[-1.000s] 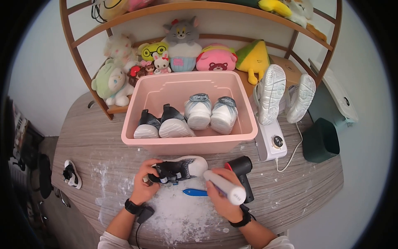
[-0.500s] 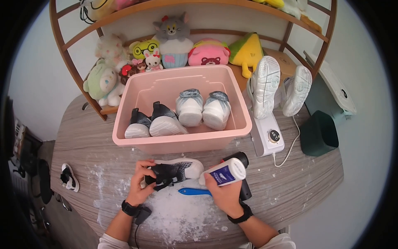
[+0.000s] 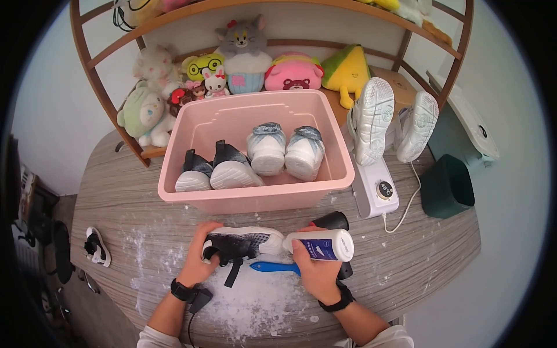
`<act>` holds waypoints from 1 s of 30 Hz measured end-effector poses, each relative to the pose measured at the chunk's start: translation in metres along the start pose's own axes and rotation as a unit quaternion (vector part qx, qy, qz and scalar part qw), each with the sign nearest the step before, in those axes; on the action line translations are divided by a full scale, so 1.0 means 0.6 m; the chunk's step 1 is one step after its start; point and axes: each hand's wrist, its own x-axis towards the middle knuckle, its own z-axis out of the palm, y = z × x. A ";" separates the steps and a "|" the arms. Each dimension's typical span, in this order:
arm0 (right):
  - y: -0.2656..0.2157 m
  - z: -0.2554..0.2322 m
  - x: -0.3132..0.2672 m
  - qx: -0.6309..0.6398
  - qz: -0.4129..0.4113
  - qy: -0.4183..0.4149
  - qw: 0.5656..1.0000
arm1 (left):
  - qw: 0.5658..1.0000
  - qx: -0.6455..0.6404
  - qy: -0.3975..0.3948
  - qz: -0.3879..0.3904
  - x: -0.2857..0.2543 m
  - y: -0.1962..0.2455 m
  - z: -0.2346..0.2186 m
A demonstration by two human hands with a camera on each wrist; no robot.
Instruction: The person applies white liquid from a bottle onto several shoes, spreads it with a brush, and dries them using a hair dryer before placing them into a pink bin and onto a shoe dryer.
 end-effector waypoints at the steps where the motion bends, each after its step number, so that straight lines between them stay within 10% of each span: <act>1: -0.004 0.001 0.001 0.021 0.021 -0.001 1.000 | 1.000 -0.022 -0.004 -0.008 0.000 0.000 -0.001; 14: 0.004 -0.006 -0.013 0.035 0.008 -0.077 0.996 | 0.994 -0.086 -0.062 0.026 -0.001 -0.001 -0.006; 19: 0.013 -0.008 -0.015 0.008 -0.062 -0.100 0.993 | 0.947 -0.306 0.025 -0.096 -0.008 0.005 0.014; 30: 0.003 -0.014 -0.026 -0.042 -0.080 -0.247 0.965 | 0.937 -0.273 0.058 -0.211 -0.028 -0.039 0.017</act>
